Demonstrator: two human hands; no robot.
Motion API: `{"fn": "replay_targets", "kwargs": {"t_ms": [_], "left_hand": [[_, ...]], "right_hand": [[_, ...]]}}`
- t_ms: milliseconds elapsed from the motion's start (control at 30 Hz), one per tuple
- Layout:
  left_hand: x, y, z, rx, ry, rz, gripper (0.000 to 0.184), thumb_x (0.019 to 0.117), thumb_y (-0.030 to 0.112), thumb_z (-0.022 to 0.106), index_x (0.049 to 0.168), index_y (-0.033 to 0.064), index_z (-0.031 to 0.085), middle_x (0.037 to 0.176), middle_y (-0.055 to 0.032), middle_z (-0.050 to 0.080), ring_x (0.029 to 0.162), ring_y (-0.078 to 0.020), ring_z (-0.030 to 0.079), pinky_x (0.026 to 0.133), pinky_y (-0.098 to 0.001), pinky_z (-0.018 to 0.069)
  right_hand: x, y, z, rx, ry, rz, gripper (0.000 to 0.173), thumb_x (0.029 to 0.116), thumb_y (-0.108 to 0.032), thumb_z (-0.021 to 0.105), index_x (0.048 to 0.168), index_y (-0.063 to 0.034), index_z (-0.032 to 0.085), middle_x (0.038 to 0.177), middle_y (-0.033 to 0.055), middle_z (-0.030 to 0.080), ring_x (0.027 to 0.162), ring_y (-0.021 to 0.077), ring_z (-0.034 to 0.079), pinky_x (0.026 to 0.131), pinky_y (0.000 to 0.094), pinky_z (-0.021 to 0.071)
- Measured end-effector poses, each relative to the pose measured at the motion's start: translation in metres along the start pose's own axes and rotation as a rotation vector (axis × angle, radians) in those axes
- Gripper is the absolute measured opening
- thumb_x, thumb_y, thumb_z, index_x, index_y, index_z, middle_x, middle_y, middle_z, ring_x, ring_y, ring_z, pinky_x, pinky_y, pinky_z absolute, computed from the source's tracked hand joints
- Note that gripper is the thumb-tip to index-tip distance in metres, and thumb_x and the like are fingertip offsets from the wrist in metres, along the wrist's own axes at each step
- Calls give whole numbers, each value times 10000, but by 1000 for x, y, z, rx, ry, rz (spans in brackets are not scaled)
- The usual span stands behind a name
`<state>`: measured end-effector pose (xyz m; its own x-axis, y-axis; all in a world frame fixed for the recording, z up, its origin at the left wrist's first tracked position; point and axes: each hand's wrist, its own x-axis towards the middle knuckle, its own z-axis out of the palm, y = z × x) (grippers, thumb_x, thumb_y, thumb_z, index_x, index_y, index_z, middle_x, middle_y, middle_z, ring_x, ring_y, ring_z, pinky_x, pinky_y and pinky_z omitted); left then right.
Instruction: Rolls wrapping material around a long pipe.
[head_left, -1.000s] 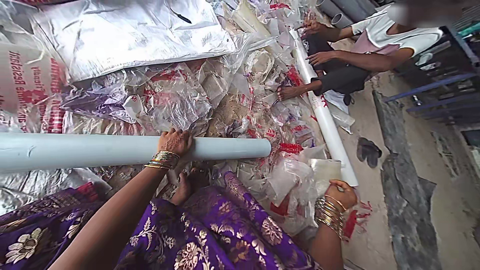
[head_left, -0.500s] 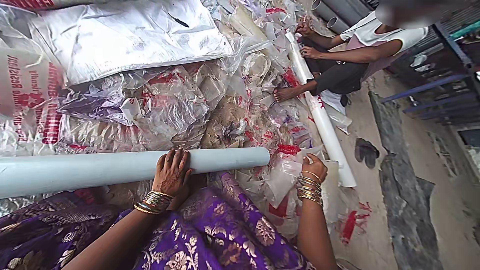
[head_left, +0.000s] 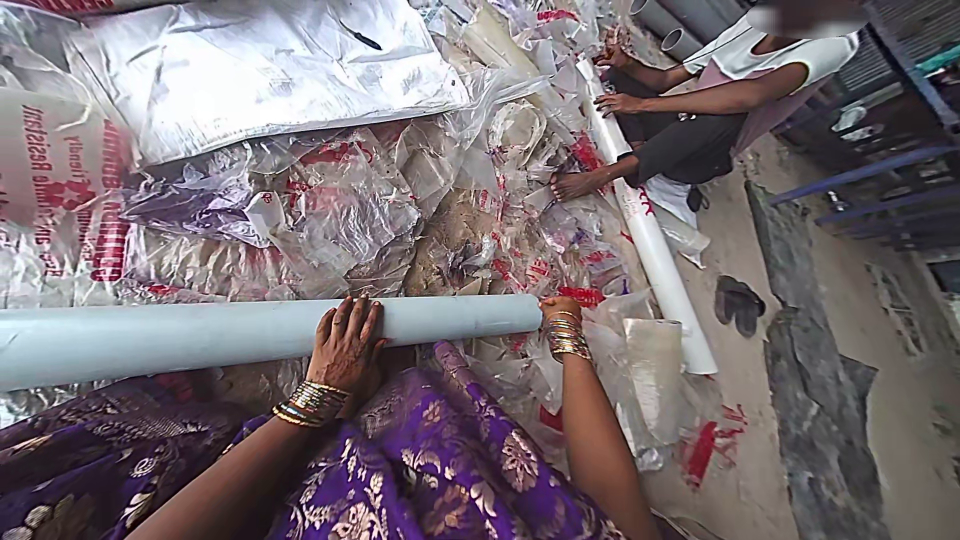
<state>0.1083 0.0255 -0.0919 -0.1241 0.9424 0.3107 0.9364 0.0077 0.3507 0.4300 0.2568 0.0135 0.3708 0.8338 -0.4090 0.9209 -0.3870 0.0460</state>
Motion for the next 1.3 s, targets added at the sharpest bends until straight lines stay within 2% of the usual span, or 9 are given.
{"fn": "replay_targets", "kwargs": {"t_ms": [333,433,500,567,633,800,967,1100,1300], "left_hand": [[-1,3,-5,-14,-22,-4,641,1035,483,377,1414,7,578,1432,-278,578,1319,-514,547,1049,-671,409],[0,3,-7,-10,-14,-6,647,1030,492,383,1405,6,585,1424,-280,585,1310,-512,556,1048,-670,411],[0,3,-6,-3,0,-1,648,1028,496,387,1396,3,592,1412,-279,595,1299,-511,567,1039,-667,421],[-1,2,-4,1,7,7,647,1032,500,381,1397,9,592,1409,-276,598,1299,-505,568,1038,-661,421],[0,3,-5,-3,1,6,640,1030,490,388,1398,8,590,1413,-274,595,1306,-503,563,1042,-662,418],[2,4,-10,-3,-28,-7,624,1026,472,406,1396,6,591,1426,-268,587,1313,-502,557,1055,-665,410],[2,4,-10,-6,-35,-9,628,1029,475,393,1402,8,589,1430,-270,584,1315,-505,554,1061,-659,410],[3,2,-6,-6,-29,-2,650,1032,502,376,1401,10,589,1421,-269,589,1311,-502,558,1058,-663,412],[4,1,-8,-14,-39,-3,641,1028,493,387,1396,11,596,1416,-268,595,1307,-502,561,1057,-666,411]], "right_hand": [[-17,-12,-1,-208,-82,-94,384,1050,-193,533,1305,81,618,1420,300,566,1352,421,543,1092,568,433],[-19,15,-12,123,-53,-228,265,1044,-129,565,1124,92,687,1082,246,685,989,302,642,921,463,477],[-20,33,-17,365,1,-251,194,1035,-119,584,1079,43,682,885,85,617,702,98,501,677,288,427],[-20,40,-23,379,57,-192,195,1006,-83,641,1140,34,721,1069,163,723,950,182,653,911,360,495],[-13,40,-16,292,62,-172,213,985,-53,658,1169,12,741,1190,208,723,1160,293,664,1067,454,451],[-18,16,11,93,99,-132,212,975,-149,688,1140,-39,763,1210,196,719,1198,366,642,1035,554,458],[-26,-3,11,-162,37,-107,293,1001,-110,579,1260,-21,682,1415,227,593,1306,398,578,1015,585,480],[-17,-2,7,-182,-47,-122,334,1046,-154,531,1303,33,633,1406,272,586,1330,403,560,1066,569,450],[-19,4,11,-67,60,-135,257,1009,-120,606,1226,-42,718,1329,204,661,1275,371,605,1039,566,463]]}}
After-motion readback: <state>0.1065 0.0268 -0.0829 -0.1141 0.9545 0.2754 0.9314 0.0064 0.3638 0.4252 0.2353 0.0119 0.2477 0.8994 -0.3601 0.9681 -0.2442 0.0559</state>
